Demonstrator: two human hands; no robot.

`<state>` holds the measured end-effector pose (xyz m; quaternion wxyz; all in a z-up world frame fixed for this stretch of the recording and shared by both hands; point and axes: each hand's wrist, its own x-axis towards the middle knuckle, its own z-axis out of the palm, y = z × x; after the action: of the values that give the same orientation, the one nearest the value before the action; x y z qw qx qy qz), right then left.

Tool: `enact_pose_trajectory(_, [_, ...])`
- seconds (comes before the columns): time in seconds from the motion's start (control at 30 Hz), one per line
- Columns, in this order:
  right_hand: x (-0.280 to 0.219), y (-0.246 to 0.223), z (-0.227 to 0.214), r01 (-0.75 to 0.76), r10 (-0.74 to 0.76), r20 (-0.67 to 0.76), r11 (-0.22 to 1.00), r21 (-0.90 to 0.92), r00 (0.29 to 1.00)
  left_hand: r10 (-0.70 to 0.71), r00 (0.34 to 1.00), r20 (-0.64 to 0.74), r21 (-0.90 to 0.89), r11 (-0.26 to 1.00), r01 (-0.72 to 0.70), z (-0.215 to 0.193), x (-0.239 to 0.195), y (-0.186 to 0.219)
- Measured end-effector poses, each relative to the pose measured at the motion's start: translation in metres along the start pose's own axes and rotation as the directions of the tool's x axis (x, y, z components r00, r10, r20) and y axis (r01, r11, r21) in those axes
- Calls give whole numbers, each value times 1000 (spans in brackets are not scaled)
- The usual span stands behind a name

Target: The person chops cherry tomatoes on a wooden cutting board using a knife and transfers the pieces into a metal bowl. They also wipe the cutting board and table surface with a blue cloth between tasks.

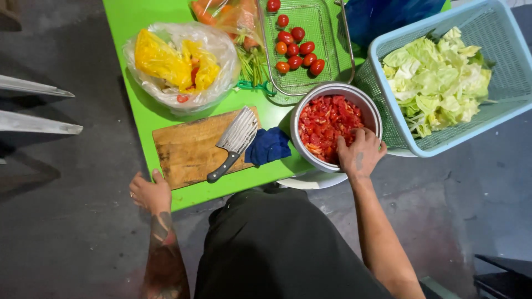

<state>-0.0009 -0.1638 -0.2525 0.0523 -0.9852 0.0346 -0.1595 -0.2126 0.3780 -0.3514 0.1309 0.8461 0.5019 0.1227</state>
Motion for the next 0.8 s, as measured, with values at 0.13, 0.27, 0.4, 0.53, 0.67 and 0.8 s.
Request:
enact_pose_trajectory(0.13, [-2, 4, 6, -13, 14, 24, 999, -45, 1000, -42, 989, 142, -150, 987, 63, 22, -3, -8])
enact_pose_trajectory(0.27, [0, 4, 10, -15, 21, 42, 990, -143, 999, -139, 953, 270, -133, 975, 180, 17, 1, -1])
enact_pose_trajectory(0.4, [0, 7, 18, -2, 11, 47, 982, -190, 999, -119, 943, 310, -155, 972, 174, 8, 3, 3])
enact_pose_trajectory(0.53, [-3, 13, 25, 2, 10, 55, 980, -200, 998, -94, 938, 333, -177, 971, 161, -16, 3, 16])
enact_pose_trajectory(0.67, [-1, 21, 31, -19, 27, 40, 982, -186, 999, -64, 948, 310, -192, 973, 129, -20, 2, 20])
enact_pose_trajectory(0.8, [0, 16, 28, -45, 57, 65, 985, -165, 996, -58, 947, 315, -212, 969, 130, -26, 1, 23])
